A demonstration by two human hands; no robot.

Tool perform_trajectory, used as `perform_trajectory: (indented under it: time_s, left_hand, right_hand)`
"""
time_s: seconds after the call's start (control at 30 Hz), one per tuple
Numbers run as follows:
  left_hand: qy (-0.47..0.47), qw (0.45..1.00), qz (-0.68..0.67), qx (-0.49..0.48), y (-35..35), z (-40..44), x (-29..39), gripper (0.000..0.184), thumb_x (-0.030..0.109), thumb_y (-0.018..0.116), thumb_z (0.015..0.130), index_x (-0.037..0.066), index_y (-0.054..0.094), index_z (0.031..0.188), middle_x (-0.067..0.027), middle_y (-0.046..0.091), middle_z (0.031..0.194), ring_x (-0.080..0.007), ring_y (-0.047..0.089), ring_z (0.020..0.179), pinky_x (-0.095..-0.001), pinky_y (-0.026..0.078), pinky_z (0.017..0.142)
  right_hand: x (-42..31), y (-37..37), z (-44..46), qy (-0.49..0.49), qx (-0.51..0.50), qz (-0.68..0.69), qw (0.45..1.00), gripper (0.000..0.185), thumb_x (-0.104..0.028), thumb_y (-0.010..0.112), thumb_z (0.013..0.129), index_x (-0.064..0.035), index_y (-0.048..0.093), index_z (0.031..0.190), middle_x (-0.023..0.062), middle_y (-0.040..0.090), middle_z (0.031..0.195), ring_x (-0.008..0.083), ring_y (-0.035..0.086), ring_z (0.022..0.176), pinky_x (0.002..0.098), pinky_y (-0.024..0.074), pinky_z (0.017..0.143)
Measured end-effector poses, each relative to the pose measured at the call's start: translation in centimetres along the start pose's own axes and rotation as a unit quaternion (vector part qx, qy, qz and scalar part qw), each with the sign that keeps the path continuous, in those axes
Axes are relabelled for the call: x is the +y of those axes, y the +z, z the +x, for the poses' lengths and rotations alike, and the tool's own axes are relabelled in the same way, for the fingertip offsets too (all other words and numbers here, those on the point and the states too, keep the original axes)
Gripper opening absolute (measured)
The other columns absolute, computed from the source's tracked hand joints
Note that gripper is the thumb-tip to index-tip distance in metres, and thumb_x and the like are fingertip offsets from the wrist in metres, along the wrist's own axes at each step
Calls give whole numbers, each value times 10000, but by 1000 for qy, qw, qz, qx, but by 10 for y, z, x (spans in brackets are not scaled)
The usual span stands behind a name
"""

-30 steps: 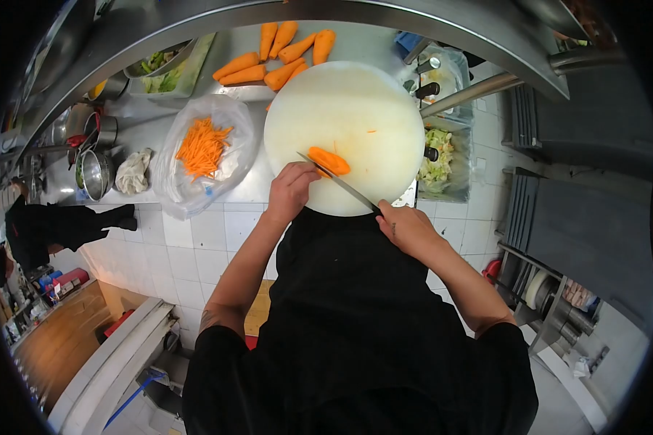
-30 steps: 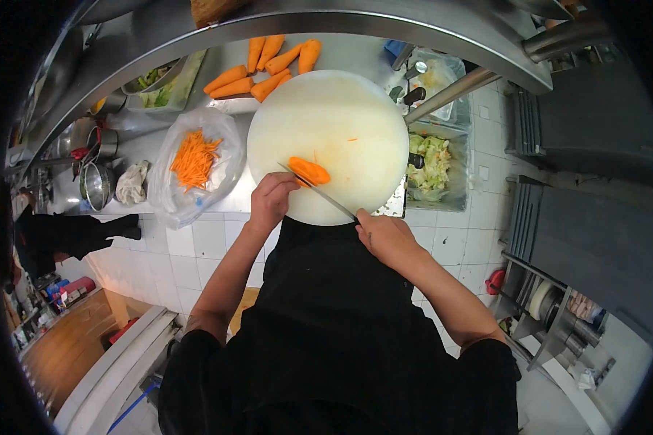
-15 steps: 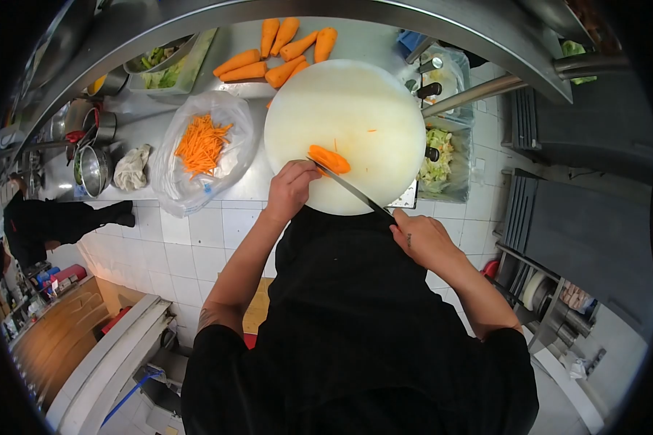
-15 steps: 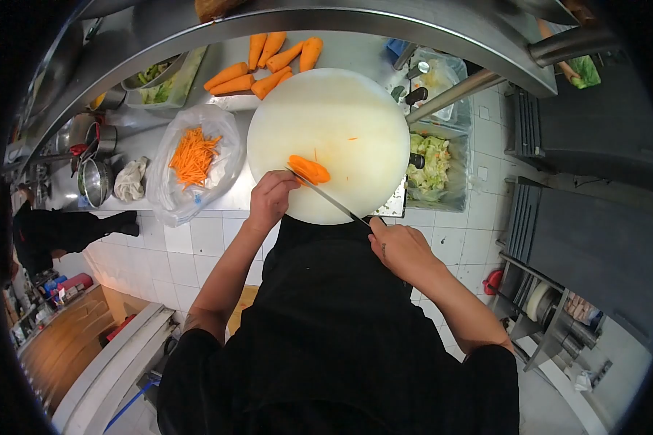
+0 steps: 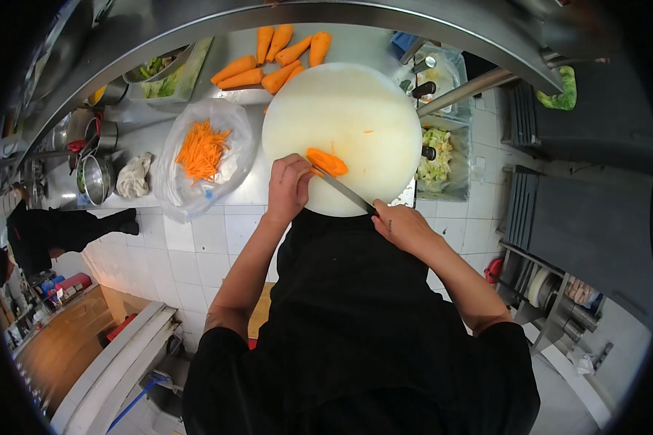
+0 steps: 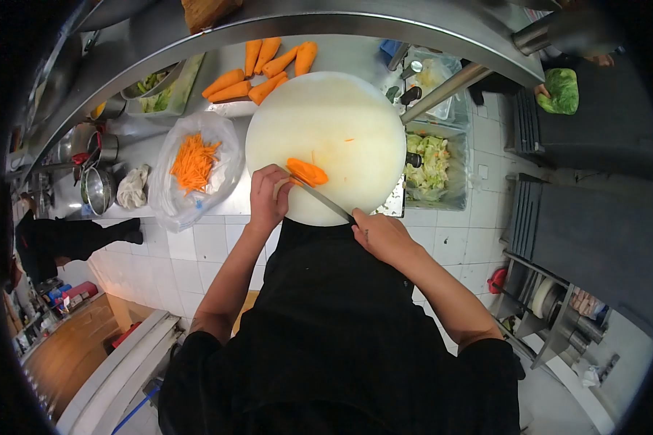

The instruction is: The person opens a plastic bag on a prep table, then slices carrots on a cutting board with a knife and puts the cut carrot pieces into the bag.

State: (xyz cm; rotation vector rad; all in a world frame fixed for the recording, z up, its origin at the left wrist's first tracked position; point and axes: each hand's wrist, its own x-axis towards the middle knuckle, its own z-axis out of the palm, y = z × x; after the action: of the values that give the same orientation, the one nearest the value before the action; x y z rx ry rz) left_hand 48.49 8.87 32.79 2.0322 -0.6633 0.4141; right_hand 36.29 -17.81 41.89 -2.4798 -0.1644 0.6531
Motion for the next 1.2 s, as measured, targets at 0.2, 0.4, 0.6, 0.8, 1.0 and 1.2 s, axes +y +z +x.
perform_trajectory:
  time_s: [0.2, 0.4, 0.6, 0.8, 1.0, 1.2]
  left_hand:
    - [47, 995, 57, -60, -4, 11, 2, 531, -117, 747, 818, 60, 678, 1314, -113, 744, 1104, -347, 655, 1083, -456, 511, 1011]
    - [62, 998, 4, 11, 4, 55, 38, 525, -85, 704, 862, 36, 674, 1372, -98, 761, 1139, -337, 647, 1063, -440, 511, 1001]
    - [112, 978, -173, -13, 42, 147, 160, 578, 9, 721, 929, 19, 589, 1492, -169, 696, 1366, -354, 678, 1152, -433, 522, 1031]
    - [3, 995, -74, 61, -26, 131, 102, 490, 16, 643, 1021, 5, 573, 1506, -163, 652, 1453, -245, 665, 1178, -384, 536, 1027]
    - [-127, 990, 39, 50, -56, 12, 29, 264, -27, 717, 952, 29, 738, 1210, -147, 724, 1247, -301, 693, 1129, -406, 569, 926]
    - [-55, 993, 85, -58, -24, 1, 40, 373, -6, 814, 864, 81, 778, 1225, -129, 719, 1231, -334, 671, 1177, -440, 553, 1014]
  right_hand:
    - [1, 0, 1, 8, -18, 5, 1000, 191, -211, 599, 1065, -39, 564, 1140, 224, 704, 761, 475, 718, 782, 588, 562, 718]
    - [3, 9, -2, -7, 24, 18, 1000, 180, -215, 611, 1057, -47, 576, 1114, 238, 714, 828, 472, 722, 820, 585, 569, 741]
    - [-3, 5, -9, -8, 71, 42, 997, 199, -223, 659, 1039, -78, 617, 1168, 219, 723, 854, 454, 732, 842, 571, 572, 728]
    - [4, -16, -34, -62, 235, 53, 969, 452, -169, 741, 985, -187, 662, 1430, 118, 686, 900, 362, 701, 772, 484, 562, 685]
    - [46, -15, -36, -26, 288, 50, 956, 497, -164, 785, 953, -207, 702, 1441, 109, 652, 955, 342, 686, 840, 447, 551, 717]
    - [74, -27, 17, -21, 335, 6, 942, 498, -180, 775, 956, -174, 692, 1447, 133, 657, 971, 362, 691, 854, 474, 561, 726]
